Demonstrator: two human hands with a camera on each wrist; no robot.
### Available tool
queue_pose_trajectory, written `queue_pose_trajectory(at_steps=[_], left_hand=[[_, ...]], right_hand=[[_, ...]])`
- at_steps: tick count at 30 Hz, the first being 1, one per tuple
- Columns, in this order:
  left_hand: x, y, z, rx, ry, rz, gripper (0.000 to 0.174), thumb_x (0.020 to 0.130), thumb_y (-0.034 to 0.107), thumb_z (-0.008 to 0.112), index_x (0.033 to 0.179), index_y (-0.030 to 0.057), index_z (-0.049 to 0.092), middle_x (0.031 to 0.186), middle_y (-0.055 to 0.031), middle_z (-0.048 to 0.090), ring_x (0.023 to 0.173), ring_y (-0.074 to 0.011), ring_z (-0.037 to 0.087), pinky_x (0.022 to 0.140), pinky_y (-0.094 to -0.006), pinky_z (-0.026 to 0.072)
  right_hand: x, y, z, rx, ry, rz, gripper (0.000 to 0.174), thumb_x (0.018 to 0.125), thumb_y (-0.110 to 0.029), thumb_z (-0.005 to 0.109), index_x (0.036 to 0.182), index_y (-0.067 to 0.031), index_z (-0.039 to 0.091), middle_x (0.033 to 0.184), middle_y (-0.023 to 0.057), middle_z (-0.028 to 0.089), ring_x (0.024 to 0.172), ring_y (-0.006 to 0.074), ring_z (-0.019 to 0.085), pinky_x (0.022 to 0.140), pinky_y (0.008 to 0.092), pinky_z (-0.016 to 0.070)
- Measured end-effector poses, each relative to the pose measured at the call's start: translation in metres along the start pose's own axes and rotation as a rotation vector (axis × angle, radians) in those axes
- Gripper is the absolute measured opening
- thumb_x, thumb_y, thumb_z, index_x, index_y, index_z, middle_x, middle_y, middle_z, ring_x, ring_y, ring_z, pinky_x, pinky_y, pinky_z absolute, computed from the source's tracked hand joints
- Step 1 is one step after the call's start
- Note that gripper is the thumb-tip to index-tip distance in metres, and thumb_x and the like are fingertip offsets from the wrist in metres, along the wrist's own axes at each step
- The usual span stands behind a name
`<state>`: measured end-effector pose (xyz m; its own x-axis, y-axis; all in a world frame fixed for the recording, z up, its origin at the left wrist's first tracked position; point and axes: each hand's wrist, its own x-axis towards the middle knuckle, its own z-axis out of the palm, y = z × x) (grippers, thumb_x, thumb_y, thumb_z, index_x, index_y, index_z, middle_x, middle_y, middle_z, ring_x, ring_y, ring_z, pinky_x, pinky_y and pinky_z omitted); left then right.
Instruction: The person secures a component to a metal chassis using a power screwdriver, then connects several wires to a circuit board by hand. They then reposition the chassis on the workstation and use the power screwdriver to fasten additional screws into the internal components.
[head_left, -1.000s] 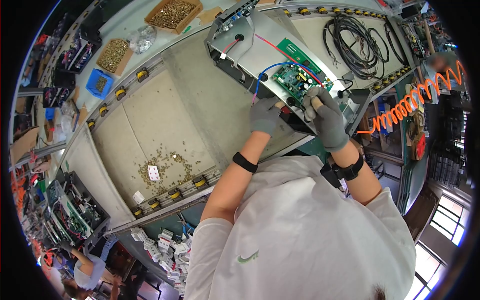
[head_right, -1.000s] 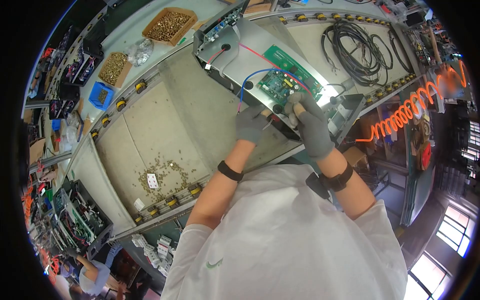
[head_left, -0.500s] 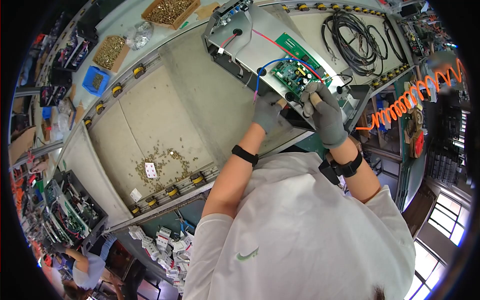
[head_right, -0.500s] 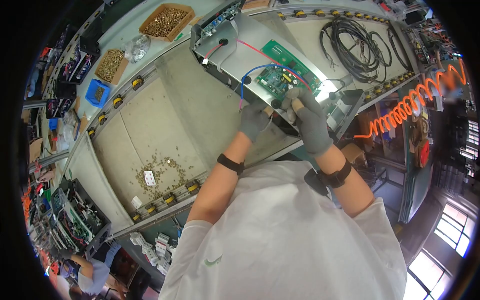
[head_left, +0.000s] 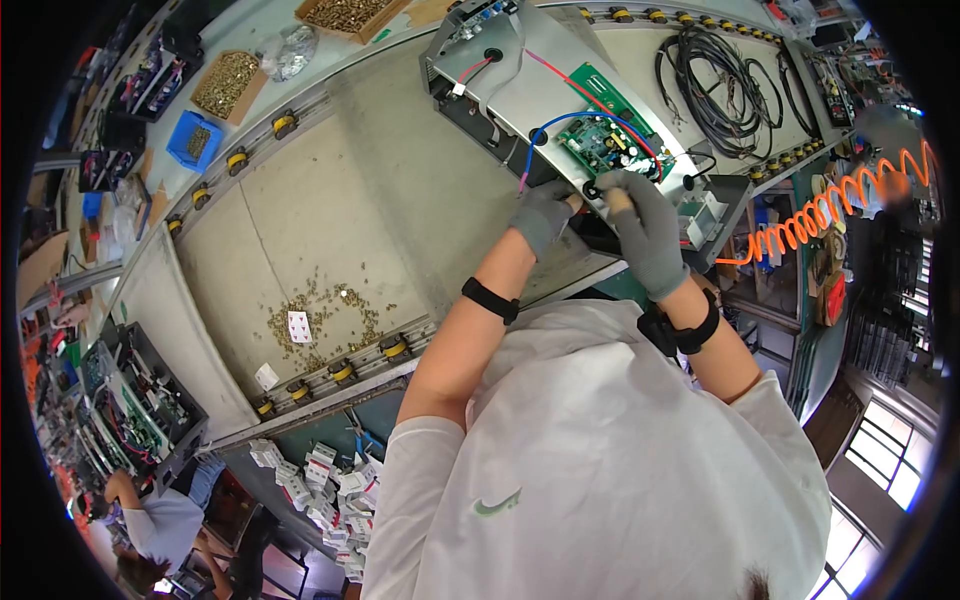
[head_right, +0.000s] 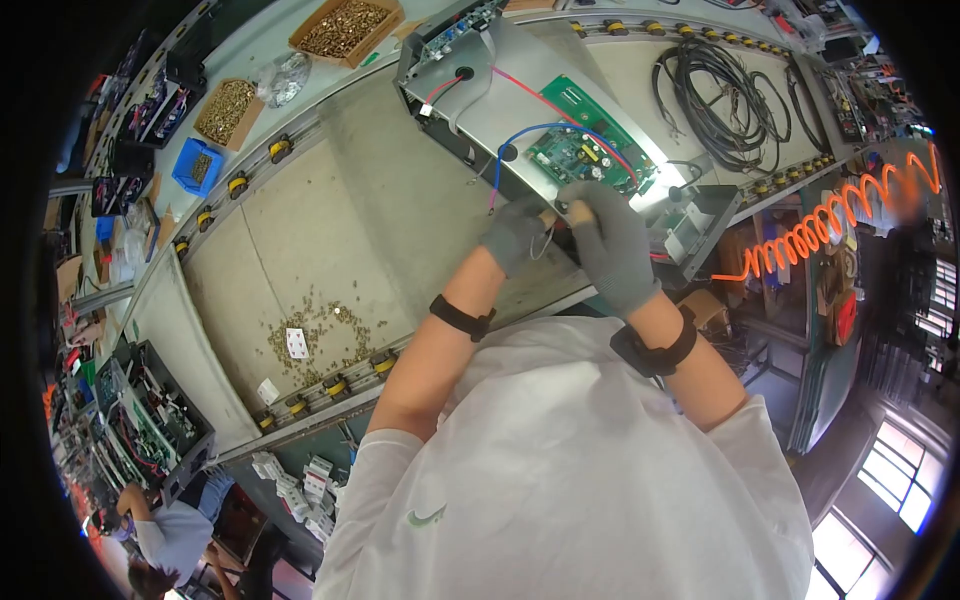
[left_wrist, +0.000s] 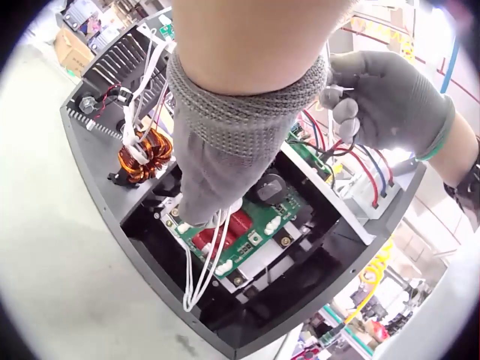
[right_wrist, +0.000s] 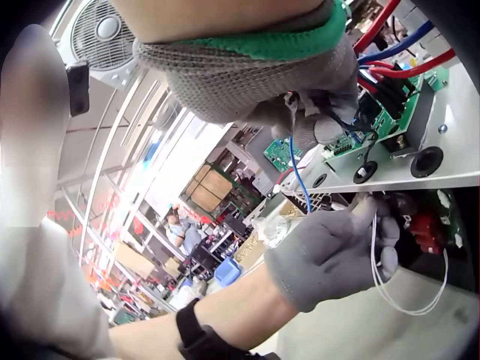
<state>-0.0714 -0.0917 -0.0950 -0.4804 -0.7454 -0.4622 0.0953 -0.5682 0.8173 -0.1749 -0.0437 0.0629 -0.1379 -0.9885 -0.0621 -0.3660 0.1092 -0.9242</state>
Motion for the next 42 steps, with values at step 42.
queue_pose_trajectory(at_steps=[42], left_hand=[[-0.051,0.021,-0.004,0.601,0.225,0.205,0.019,0.078,0.014,0.065,0.096,0.0098,0.065,0.093,-0.0101,0.065,0.082,-0.0247,0.062,0.075,-0.0353,0.0486]], right_hand=[[0.016,-0.006,-0.012,-0.663,0.181,-0.435,0.016,0.078,-0.004,0.058,0.094,-0.0073,0.058,0.09,0.0129,0.058,0.078,0.0333,0.059,0.063,0.0391,0.0471]])
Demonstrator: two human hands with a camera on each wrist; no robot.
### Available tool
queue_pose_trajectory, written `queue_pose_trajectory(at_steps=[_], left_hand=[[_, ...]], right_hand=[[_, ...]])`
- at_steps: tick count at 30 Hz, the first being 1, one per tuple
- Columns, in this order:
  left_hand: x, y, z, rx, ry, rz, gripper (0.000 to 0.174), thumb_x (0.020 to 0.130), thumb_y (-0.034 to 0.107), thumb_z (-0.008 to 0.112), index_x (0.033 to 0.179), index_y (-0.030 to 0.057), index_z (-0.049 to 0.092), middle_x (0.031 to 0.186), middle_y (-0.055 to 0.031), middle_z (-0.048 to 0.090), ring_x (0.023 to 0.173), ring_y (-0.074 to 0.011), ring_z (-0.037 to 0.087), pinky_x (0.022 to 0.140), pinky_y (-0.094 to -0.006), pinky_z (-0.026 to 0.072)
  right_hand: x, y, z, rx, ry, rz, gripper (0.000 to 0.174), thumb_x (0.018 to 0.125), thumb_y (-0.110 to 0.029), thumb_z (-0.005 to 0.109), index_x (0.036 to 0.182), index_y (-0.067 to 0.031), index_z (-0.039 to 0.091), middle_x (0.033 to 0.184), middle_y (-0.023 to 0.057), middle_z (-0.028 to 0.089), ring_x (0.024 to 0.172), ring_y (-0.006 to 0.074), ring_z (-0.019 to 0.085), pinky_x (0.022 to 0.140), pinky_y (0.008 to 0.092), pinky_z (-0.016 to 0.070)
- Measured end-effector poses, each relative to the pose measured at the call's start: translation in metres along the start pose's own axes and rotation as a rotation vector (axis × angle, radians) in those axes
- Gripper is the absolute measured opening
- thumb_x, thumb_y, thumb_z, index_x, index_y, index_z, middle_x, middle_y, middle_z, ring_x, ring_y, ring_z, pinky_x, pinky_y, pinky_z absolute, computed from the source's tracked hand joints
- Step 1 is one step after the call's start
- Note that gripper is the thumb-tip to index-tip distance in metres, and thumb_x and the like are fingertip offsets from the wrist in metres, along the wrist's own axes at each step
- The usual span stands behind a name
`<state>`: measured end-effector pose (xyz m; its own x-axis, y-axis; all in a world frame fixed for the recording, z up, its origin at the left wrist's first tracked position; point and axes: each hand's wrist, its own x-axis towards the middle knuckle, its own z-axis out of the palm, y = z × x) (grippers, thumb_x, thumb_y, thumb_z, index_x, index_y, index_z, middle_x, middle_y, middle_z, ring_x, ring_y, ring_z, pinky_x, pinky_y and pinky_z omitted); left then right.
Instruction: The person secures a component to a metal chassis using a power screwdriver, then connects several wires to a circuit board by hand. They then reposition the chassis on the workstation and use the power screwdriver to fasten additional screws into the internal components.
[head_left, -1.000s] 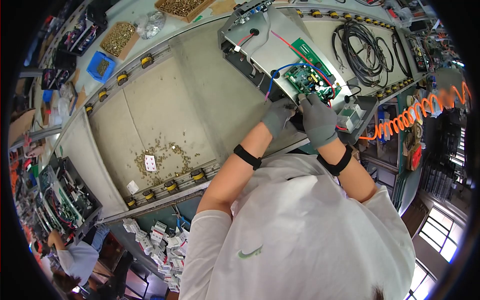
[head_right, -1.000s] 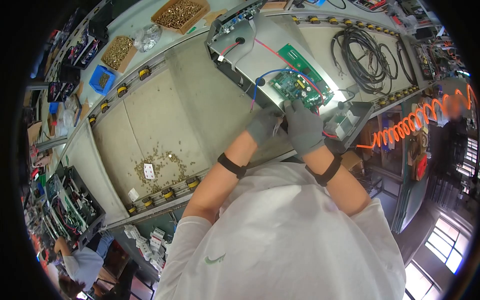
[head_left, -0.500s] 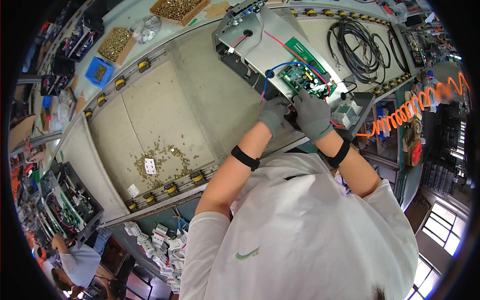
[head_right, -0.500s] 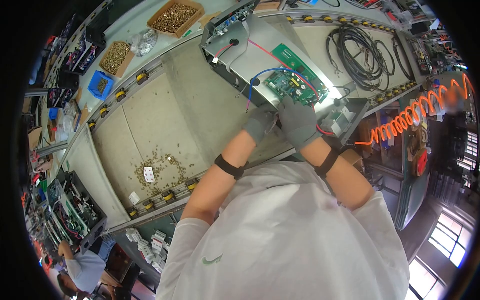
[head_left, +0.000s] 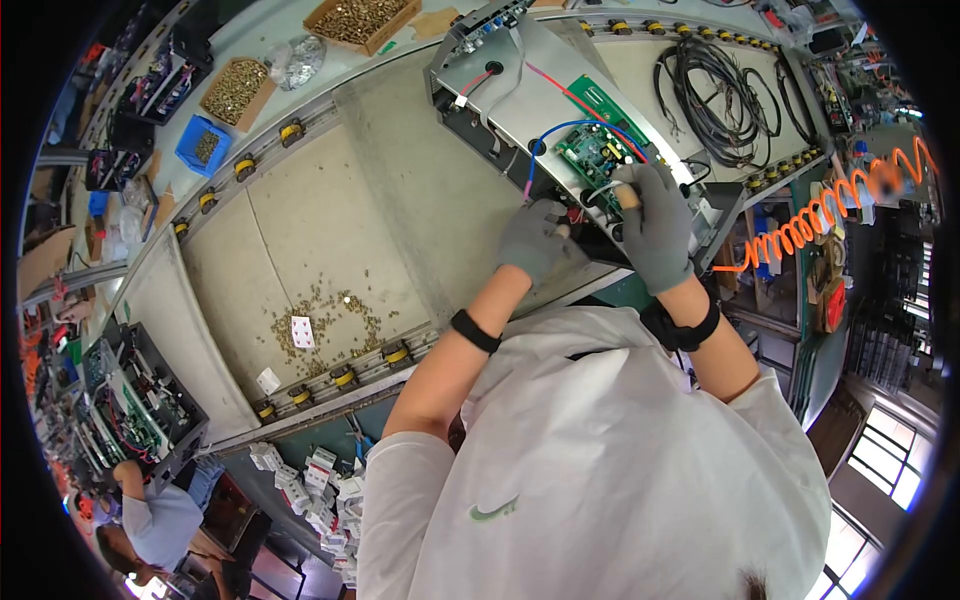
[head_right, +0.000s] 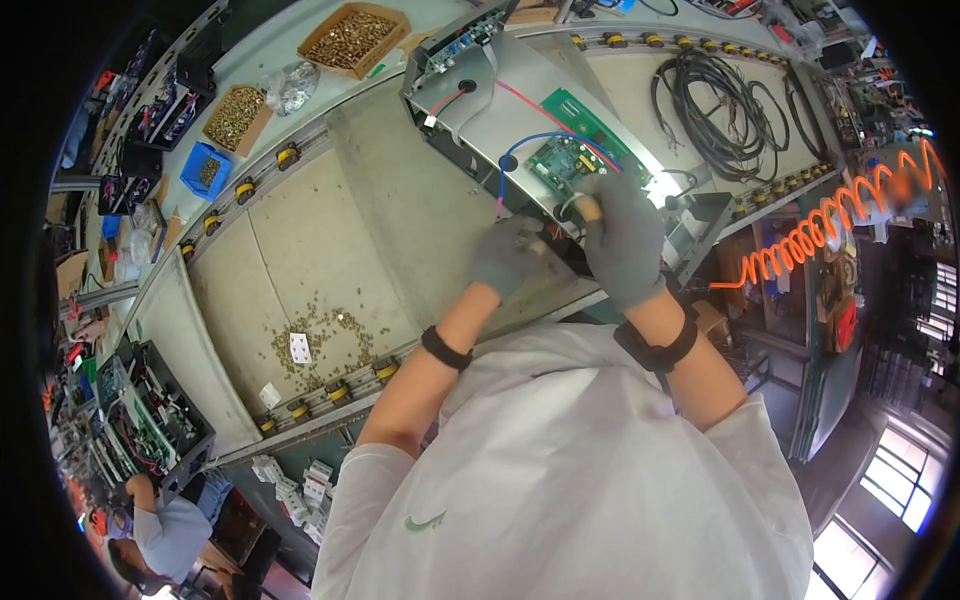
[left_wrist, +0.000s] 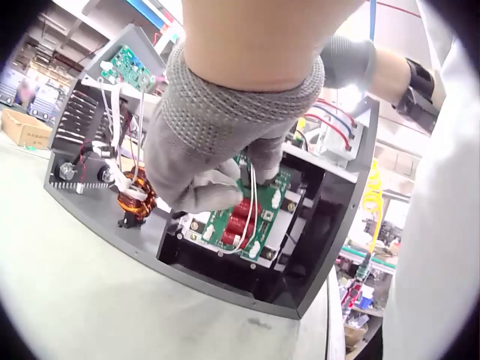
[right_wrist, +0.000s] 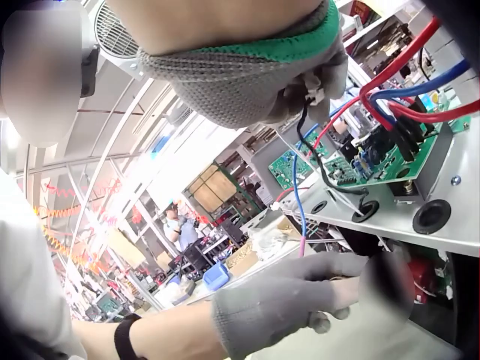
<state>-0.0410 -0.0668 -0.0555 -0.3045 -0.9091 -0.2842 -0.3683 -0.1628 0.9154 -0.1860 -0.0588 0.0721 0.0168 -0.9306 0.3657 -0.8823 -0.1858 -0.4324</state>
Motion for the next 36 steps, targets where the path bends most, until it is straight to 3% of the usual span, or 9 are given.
queue_pose_trajectory(at_steps=[7,10,13,19,25,28,31,33,36], left_hand=[[0.027,-0.019,0.041,0.031,-0.033,-0.083,0.03,0.073,0.028,0.074,0.092,0.0085,0.063,0.085,-0.0089,0.066,0.082,-0.026,0.063,0.073,-0.0364,0.0487],[0.024,-0.032,0.044,-0.242,-0.033,-0.111,0.029,0.076,0.033,0.069,0.091,0.0087,0.063,0.087,-0.0102,0.066,0.082,-0.0283,0.063,0.071,-0.0396,0.0486],[0.024,-0.014,0.036,0.192,0.144,0.004,0.024,0.079,0.03,0.062,0.092,0.0103,0.062,0.086,-0.0111,0.066,0.08,-0.03,0.064,0.07,-0.0424,0.049],[0.036,-0.019,0.041,0.387,0.251,-0.317,0.03,0.076,0.026,0.061,0.102,0.0127,0.057,0.084,-0.0108,0.065,0.079,-0.0301,0.064,0.072,-0.0409,0.0501],[0.01,-0.01,0.046,0.116,0.031,-0.049,0.031,0.076,0.026,0.065,0.102,0.0117,0.059,0.082,-0.0091,0.064,0.078,-0.0291,0.062,0.069,-0.0395,0.0491],[0.011,-0.015,0.049,0.099,0.047,-0.029,0.028,0.077,0.026,0.065,0.1,0.0109,0.06,0.082,-0.0102,0.063,0.078,-0.0292,0.061,0.067,-0.0411,0.0484],[0.016,-0.024,0.053,0.119,0.255,0.197,0.028,0.08,0.033,0.064,0.095,0.0088,0.061,0.083,-0.0114,0.064,0.076,-0.0282,0.062,0.067,-0.0389,0.0489],[0.018,-0.017,0.049,0.232,0.061,-0.142,0.027,0.081,0.028,0.059,0.102,0.0113,0.06,0.091,-0.0133,0.064,0.086,-0.0304,0.062,0.07,-0.0424,0.049],[0.028,-0.032,0.051,0.35,0.068,-0.209,0.03,0.085,0.033,0.054,0.104,0.0104,0.059,0.098,-0.015,0.064,0.091,-0.0323,0.062,0.075,-0.0431,0.0496]], right_hand=[[-0.001,0.003,0.011,0.033,-0.045,0.039,0.016,0.081,-0.007,0.058,0.097,-0.0073,0.058,0.087,0.0141,0.061,0.077,0.0337,0.061,0.062,0.0389,0.0482],[-0.004,0.011,0.015,0.167,-0.099,0.089,0.012,0.084,-0.008,0.057,0.096,-0.005,0.057,0.084,0.0141,0.063,0.073,0.0326,0.062,0.062,0.0372,0.0484],[-0.003,0.002,0.013,0.363,-0.124,0.141,0.01,0.087,-0.009,0.055,0.095,-0.0025,0.057,0.081,0.0149,0.063,0.069,0.0299,0.063,0.062,0.0344,0.0482],[-0.004,0.01,0.017,0.498,-0.177,0.288,0.01,0.089,-0.008,0.054,0.095,-0.0007,0.057,0.079,0.0125,0.063,0.068,0.0205,0.062,0.062,0.03,0.0472],[0.0,0.006,0.011,0.61,-0.274,0.409,0.012,0.091,-0.008,0.052,0.099,0.0006,0.055,0.081,0.0072,0.061,0.073,0.0123,0.057,0.066,0.0261,0.0463],[-0.001,0.009,0.011,0.618,-0.332,0.385,0.012,0.091,-0.008,0.052,0.099,0.0012,0.055,0.086,0.0064,0.06,0.077,0.0097,0.056,0.069,0.0247,0.0455],[0.002,0.011,0.009,0.774,-0.36,0.422,0.013,0.092,-0.009,0.051,0.098,0.0014,0.054,0.088,0.0071,0.059,0.08,0.0091,0.054,0.071,0.0245,0.0449],[0.002,0.014,0.01,0.768,-0.381,0.424,0.013,0.092,-0.01,0.051,0.099,0.0008,0.054,0.088,0.0068,0.059,0.081,0.0092,0.054,0.071,0.0249,0.0449],[0.001,0.014,0.008,0.684,-0.43,0.394,0.013,0.092,-0.01,0.051,0.099,-0.0007,0.054,0.089,0.0067,0.059,0.081,0.0101,0.054,0.072,0.0258,0.0449]])
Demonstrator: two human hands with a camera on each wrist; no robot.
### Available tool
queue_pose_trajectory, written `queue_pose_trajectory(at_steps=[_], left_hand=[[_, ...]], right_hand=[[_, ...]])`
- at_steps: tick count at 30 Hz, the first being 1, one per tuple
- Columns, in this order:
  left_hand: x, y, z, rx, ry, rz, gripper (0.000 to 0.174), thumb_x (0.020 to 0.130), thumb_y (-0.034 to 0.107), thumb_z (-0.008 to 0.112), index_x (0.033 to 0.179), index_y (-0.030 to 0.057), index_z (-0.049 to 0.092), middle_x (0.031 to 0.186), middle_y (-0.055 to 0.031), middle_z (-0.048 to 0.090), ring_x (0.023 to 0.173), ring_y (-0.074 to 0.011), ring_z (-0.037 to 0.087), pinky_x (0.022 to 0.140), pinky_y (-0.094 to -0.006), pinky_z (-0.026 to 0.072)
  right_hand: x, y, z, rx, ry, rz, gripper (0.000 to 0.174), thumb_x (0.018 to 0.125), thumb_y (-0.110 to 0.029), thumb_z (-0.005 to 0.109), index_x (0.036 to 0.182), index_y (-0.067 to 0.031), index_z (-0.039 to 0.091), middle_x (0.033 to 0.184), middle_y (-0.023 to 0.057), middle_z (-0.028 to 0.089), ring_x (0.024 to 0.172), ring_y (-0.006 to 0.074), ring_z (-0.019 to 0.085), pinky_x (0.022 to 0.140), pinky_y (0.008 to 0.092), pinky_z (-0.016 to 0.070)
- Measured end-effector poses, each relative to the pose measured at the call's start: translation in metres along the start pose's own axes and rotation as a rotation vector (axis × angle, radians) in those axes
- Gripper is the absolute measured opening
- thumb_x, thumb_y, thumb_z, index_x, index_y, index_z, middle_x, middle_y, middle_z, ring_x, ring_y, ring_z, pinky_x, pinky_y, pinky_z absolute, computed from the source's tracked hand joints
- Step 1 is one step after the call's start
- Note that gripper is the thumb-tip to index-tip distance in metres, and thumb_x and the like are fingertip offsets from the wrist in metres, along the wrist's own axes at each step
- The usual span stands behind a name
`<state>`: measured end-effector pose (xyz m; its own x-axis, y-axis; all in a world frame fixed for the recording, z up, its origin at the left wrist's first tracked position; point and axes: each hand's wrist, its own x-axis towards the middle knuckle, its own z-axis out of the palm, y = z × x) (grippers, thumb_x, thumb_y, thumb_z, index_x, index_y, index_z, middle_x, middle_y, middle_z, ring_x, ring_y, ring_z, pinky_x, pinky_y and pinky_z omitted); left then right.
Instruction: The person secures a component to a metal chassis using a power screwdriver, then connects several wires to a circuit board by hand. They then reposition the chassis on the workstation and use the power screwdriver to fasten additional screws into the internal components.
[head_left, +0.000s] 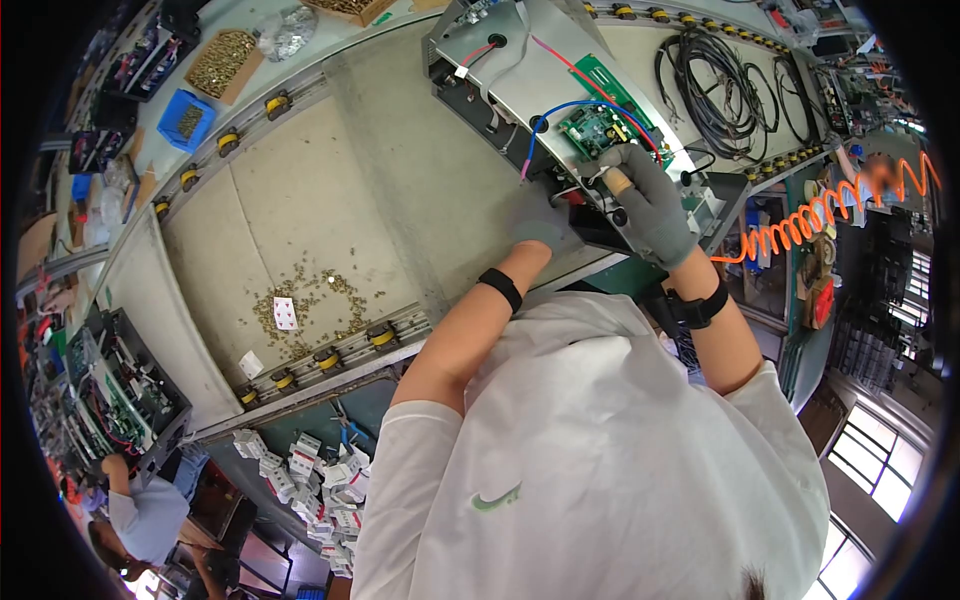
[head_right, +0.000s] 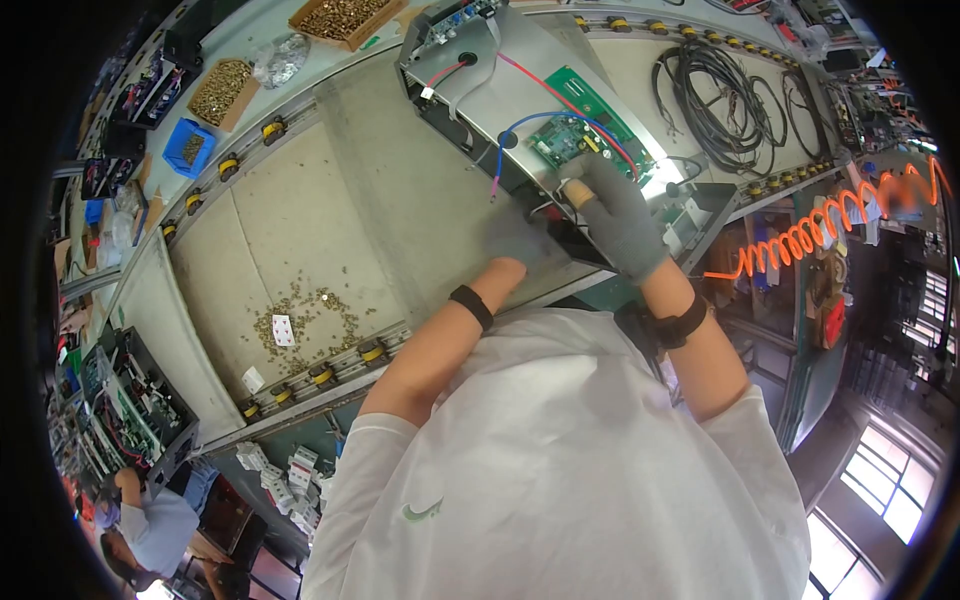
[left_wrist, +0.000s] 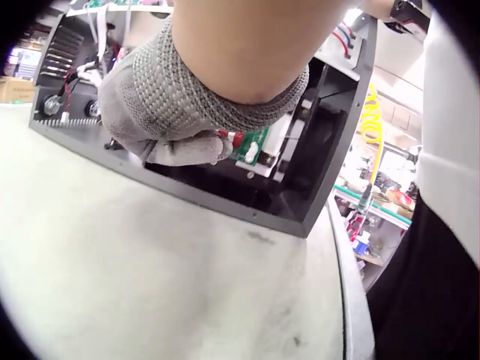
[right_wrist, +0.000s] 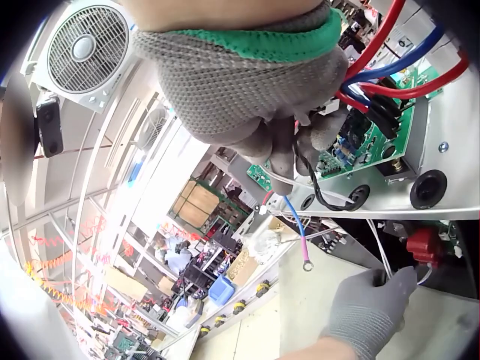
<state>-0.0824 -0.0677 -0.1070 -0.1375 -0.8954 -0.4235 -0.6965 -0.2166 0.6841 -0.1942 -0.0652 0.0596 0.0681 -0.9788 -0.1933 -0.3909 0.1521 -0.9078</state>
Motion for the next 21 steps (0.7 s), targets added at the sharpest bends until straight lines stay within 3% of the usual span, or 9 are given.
queue_pose_trajectory(at_steps=[4,7,10,12,13,15,17,19,21], left_hand=[[0.01,-0.009,0.001,0.025,-0.01,-0.13,0.036,0.09,0.037,0.046,0.107,0.0081,0.058,0.103,-0.0151,0.063,0.094,-0.0336,0.062,0.079,-0.0449,0.0493],[0.024,-0.011,0.008,0.083,-0.098,-0.211,0.042,0.095,0.041,0.036,0.107,0.0059,0.056,0.103,-0.0141,0.064,0.097,-0.0338,0.061,0.08,-0.0476,0.0484],[0.051,-0.027,0.045,-0.076,0.009,-0.165,0.037,0.097,0.036,0.037,0.106,0.0066,0.056,0.097,-0.0121,0.065,0.085,-0.0286,0.064,0.067,-0.0428,0.0511],[0.063,-0.024,0.05,-1.032,-0.256,-0.429,0.026,0.097,0.03,0.046,0.106,0.0079,0.057,0.091,-0.0089,0.063,0.068,-0.0187,0.06,0.053,-0.0318,0.0481],[0.06,-0.023,0.047,-1.034,-0.256,-0.428,0.026,0.097,0.03,0.046,0.106,0.0079,0.057,0.091,-0.0089,0.063,0.068,-0.0187,0.06,0.053,-0.0318,0.0481],[0.048,-0.016,0.038,-1.283,-0.216,-0.43,0.021,0.089,0.004,0.053,0.11,0.0045,0.056,0.089,-0.0073,0.059,0.077,-0.0122,0.057,0.054,-0.0229,0.0443],[0.035,-0.005,0.024,-1.312,-0.207,-0.428,0.026,0.089,0.002,0.052,0.115,0.005,0.053,0.096,-0.0075,0.057,0.08,-0.0121,0.057,0.054,-0.0239,0.0444],[0.032,-0.007,0.026,-1.341,-0.198,-0.424,0.032,0.089,0.001,0.05,0.12,0.0055,0.05,0.103,-0.0077,0.056,0.084,-0.012,0.056,0.054,-0.0249,0.0445],[0.033,-0.015,0.034,-1.501,-0.29,-0.294,0.038,0.088,-0.001,0.05,0.126,0.0067,0.046,0.114,-0.0068,0.052,0.089,-0.0123,0.056,0.058,-0.0242,0.0465]], right_hand=[[0.002,0.013,0.002,-0.186,-0.024,-0.134,0.012,0.091,-0.011,0.051,0.099,-0.0025,0.054,0.086,0.0064,0.059,0.08,0.0132,0.056,0.071,0.0274,0.0453],[0.002,0.007,0.002,-0.152,-0.054,-0.065,0.012,0.091,-0.011,0.051,0.099,-0.0021,0.054,0.084,0.0064,0.059,0.078,0.0147,0.057,0.07,0.0284,0.0456],[0.002,0.007,0.003,-0.162,-0.023,-0.033,0.01,0.093,-0.008,0.044,0.099,-0.0016,0.05,0.083,0.0037,0.056,0.076,0.0098,0.048,0.072,0.0237,0.0406],[0.003,0.008,0.001,-0.151,0.063,-0.08,0.01,0.093,-0.009,0.046,0.099,-0.0025,0.051,0.081,0.0042,0.056,0.073,0.0111,0.05,0.069,0.0251,0.0419],[0.003,0.009,0.001,-0.137,0.152,-0.126,0.01,0.093,-0.01,0.048,0.1,-0.0035,0.052,0.079,0.0046,0.056,0.071,0.0125,0.052,0.066,0.0264,0.0431],[0.005,0.008,-0.001,0.008,0.214,-0.169,0.01,0.094,-0.009,0.046,0.101,-0.0039,0.052,0.078,0.0041,0.055,0.071,0.0116,0.05,0.066,0.0255,0.0417],[0.004,0.002,-0.003,0.212,0.257,-0.216,0.011,0.096,-0.008,0.043,0.104,-0.0044,0.049,0.08,0.0039,0.053,0.073,0.01,0.045,0.069,0.0241,0.0388],[0.001,-0.004,-0.003,0.209,0.266,-0.229,0.011,0.096,-0.008,0.043,0.104,-0.0044,0.049,0.08,0.0037,0.053,0.074,0.0099,0.045,0.069,0.0242,0.0386],[-0.003,-0.006,-0.003,0.209,0.275,-0.243,0.011,0.096,-0.009,0.043,0.104,-0.0043,0.049,0.081,0.0036,0.053,0.075,0.0097,0.046,0.07,0.0242,0.0385]])
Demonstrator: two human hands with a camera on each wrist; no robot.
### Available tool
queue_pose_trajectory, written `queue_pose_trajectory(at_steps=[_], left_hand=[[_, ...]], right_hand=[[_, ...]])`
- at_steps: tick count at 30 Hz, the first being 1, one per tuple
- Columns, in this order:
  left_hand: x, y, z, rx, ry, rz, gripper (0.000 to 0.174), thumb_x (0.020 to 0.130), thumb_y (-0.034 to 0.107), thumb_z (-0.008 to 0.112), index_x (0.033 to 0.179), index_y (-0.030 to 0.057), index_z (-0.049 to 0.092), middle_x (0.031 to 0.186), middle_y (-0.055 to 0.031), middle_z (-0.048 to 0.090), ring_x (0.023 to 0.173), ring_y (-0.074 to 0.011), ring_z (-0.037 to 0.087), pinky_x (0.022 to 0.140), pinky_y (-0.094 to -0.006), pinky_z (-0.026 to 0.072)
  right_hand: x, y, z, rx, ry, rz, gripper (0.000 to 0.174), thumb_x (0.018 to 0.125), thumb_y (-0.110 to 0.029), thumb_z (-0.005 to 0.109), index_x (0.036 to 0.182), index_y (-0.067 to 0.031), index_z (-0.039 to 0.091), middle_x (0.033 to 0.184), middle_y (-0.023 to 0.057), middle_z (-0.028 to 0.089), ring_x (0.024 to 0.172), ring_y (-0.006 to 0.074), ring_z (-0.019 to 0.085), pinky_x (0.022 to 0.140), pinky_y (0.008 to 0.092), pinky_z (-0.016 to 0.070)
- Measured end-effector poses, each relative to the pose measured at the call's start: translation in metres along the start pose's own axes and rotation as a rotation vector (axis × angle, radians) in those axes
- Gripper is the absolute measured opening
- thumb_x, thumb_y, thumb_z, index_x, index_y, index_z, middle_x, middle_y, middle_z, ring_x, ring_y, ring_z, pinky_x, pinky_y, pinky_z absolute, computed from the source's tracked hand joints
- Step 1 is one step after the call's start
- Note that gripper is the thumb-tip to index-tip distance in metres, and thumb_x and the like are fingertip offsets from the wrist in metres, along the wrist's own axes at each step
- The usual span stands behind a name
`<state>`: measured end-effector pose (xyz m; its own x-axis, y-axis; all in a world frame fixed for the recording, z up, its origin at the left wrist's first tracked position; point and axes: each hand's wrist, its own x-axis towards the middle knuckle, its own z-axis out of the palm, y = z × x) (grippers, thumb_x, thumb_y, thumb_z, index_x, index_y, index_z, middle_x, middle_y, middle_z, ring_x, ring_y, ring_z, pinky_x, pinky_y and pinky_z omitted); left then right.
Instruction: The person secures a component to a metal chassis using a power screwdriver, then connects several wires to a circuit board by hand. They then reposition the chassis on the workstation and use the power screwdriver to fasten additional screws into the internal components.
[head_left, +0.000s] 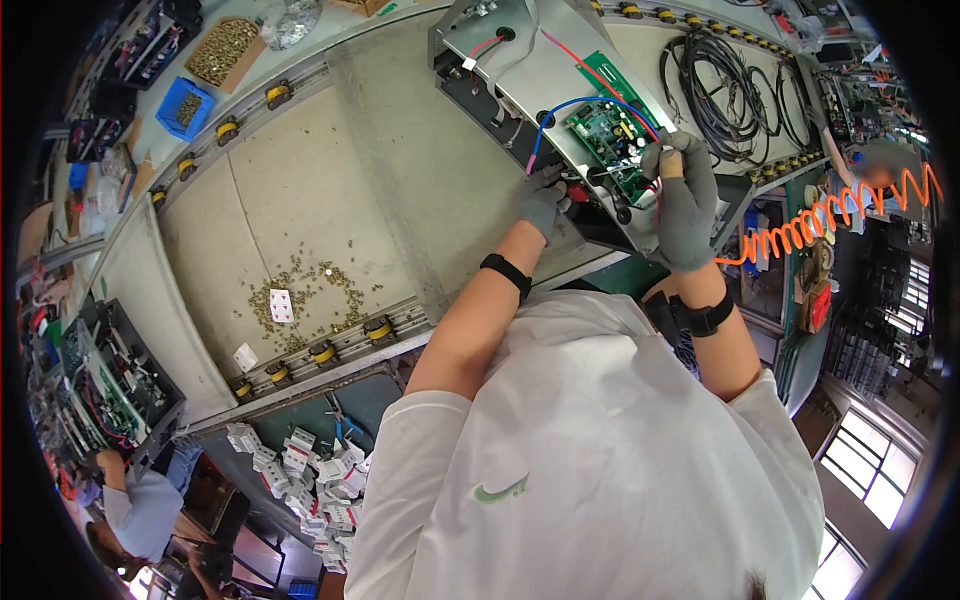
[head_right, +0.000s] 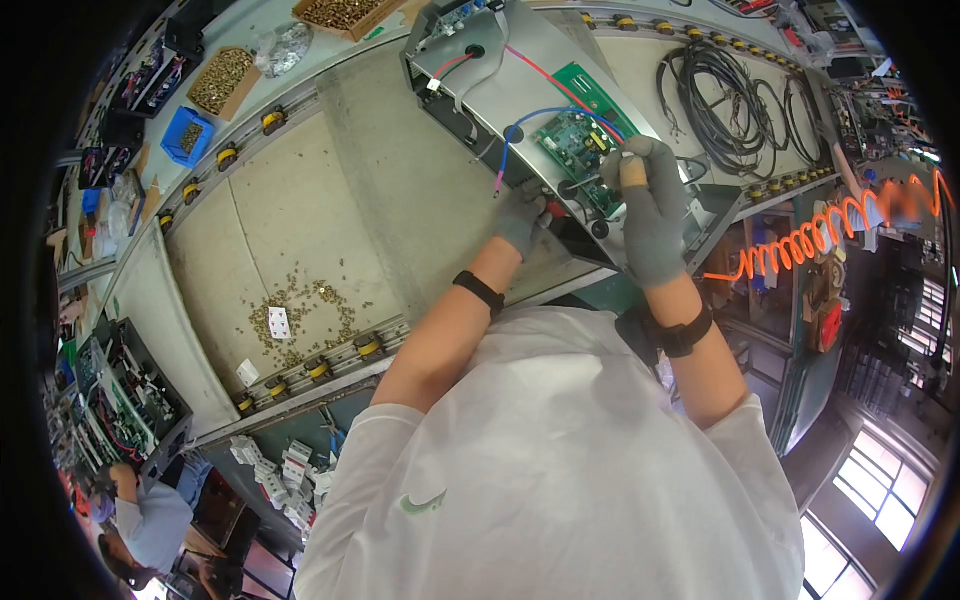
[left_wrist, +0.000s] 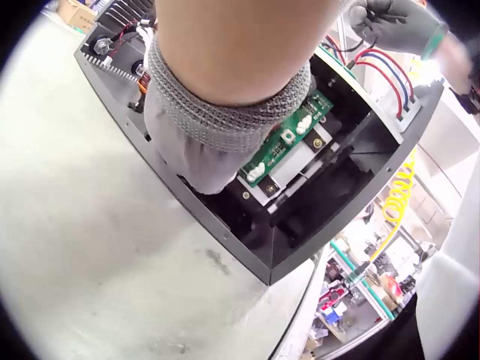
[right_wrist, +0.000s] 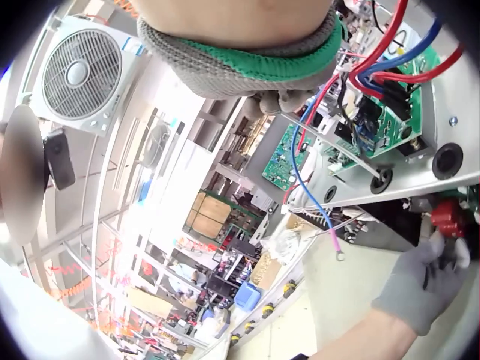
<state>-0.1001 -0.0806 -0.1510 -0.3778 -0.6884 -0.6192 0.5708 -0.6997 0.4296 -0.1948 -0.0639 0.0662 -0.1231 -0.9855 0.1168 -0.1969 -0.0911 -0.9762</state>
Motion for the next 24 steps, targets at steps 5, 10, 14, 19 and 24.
queue_pose_trajectory(at_steps=[5,10,14,19,24], left_hand=[[0.034,-0.019,-0.03,0.434,0.032,0.084,0.04,0.086,0.003,0.056,0.125,0.0052,0.048,0.11,-0.0056,0.058,0.085,-0.0134,0.059,0.064,-0.0255,0.0494],[0.04,-0.021,-0.025,0.444,0.105,0.165,0.028,0.088,-0.001,0.05,0.113,0.0009,0.059,0.094,-0.0061,0.066,0.069,-0.0106,0.055,0.063,-0.0257,0.0462],[-0.005,0.007,0.007,0.541,0.226,0.16,0.023,0.081,0.017,0.064,0.098,0.0017,0.066,0.089,-0.009,0.068,0.079,-0.0142,0.063,0.069,-0.0265,0.0495],[0.011,-0.011,-0.005,0.754,0.273,0.351,0.032,0.079,0.029,0.068,0.097,0.0029,0.067,0.088,-0.0134,0.068,0.072,-0.0232,0.066,0.066,-0.0304,0.0516],[0.021,-0.008,0.008,0.674,0.511,0.023,0.031,0.081,0.031,0.068,0.092,0.0025,0.066,0.082,-0.0143,0.067,0.06,-0.0254,0.063,0.055,-0.0351,0.05]], right_hand=[[-0.004,-0.006,0.001,0.07,0.012,0.047,0.011,0.096,-0.011,0.045,0.104,-0.0039,0.049,0.084,0.0027,0.054,0.078,0.0098,0.047,0.074,0.024,0.0391],[0.012,-0.013,0.003,0.007,-0.101,0.128,0.014,0.095,-0.009,0.046,0.108,-0.0035,0.05,0.09,0.0045,0.059,0.081,0.0095,0.052,0.076,0.0236,0.0425],[0.012,-0.011,0.006,0.031,-0.125,0.16,0.016,0.094,-0.008,0.047,0.109,-0.0024,0.05,0.097,0.0069,0.062,0.083,0.0093,0.056,0.077,0.0237,0.0455],[0.011,-0.014,0.009,0.067,-0.1,0.201,0.015,0.094,-0.008,0.048,0.108,-0.0014,0.05,0.099,0.008,0.061,0.085,0.0097,0.056,0.079,0.0239,0.045],[0.006,-0.009,0.006,0.016,-0.18,0.231,0.015,0.096,-0.01,0.045,0.106,-0.0016,0.05,0.101,0.0095,0.061,0.087,0.012,0.055,0.083,0.0268,0.0434]])
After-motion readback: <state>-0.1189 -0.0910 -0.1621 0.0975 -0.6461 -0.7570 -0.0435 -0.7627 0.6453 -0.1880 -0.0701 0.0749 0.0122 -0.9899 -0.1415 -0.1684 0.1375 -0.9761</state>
